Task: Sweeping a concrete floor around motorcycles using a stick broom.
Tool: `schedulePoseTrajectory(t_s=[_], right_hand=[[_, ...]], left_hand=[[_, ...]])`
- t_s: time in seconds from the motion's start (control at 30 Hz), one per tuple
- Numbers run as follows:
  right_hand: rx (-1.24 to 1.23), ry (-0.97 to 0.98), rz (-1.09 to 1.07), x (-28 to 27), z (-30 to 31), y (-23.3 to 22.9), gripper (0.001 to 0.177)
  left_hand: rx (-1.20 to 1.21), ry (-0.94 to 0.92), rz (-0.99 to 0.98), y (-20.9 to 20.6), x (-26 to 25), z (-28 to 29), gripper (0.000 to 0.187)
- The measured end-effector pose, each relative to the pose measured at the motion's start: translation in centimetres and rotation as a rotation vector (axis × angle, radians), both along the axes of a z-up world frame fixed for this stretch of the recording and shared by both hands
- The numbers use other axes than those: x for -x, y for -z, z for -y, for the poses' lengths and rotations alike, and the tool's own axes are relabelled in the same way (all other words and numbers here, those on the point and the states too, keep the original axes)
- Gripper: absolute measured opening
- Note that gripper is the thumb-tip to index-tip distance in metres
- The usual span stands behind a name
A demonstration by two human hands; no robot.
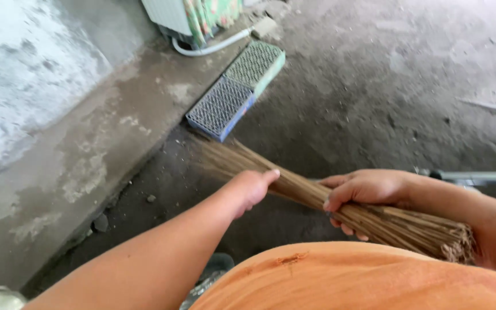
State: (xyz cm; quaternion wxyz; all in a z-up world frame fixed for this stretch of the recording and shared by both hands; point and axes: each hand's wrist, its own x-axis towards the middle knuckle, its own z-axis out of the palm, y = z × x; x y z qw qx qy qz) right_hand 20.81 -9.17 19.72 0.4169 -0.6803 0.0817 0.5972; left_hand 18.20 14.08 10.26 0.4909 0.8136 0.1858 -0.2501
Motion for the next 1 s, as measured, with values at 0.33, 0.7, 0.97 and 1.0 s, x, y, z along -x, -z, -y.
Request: schedulePoseTrajectory(t_s=[0.33, 0.7, 0.97, 1.0], right_hand=[[-0.146, -0.271, -0.063, -14.3, -9.1, 6.1, 0.069], [0.014, 0.088, -0.051, -28.9, -22.7, 17.3, 0.028], [-0.236, -0.097, -0.575, -36.5, -25.1, 15.1, 0.036], [-0.243, -0.087, -0.657, -37.3, -27.0, 17.5, 0.038]], left_hand=[[-0.035, -0.186, -0.135, 2.1, -6.7, -6.9, 0.074], [-0.001, -0.461, -0.345, 5.0, -19.4, -13.1, 0.076], [0.126, -0.846, -0.162, 3.5, -20.9, -16.5, 0.077], [0.144, -0.921, -0.210, 3.9, -20.2, -17.0, 0.077]])
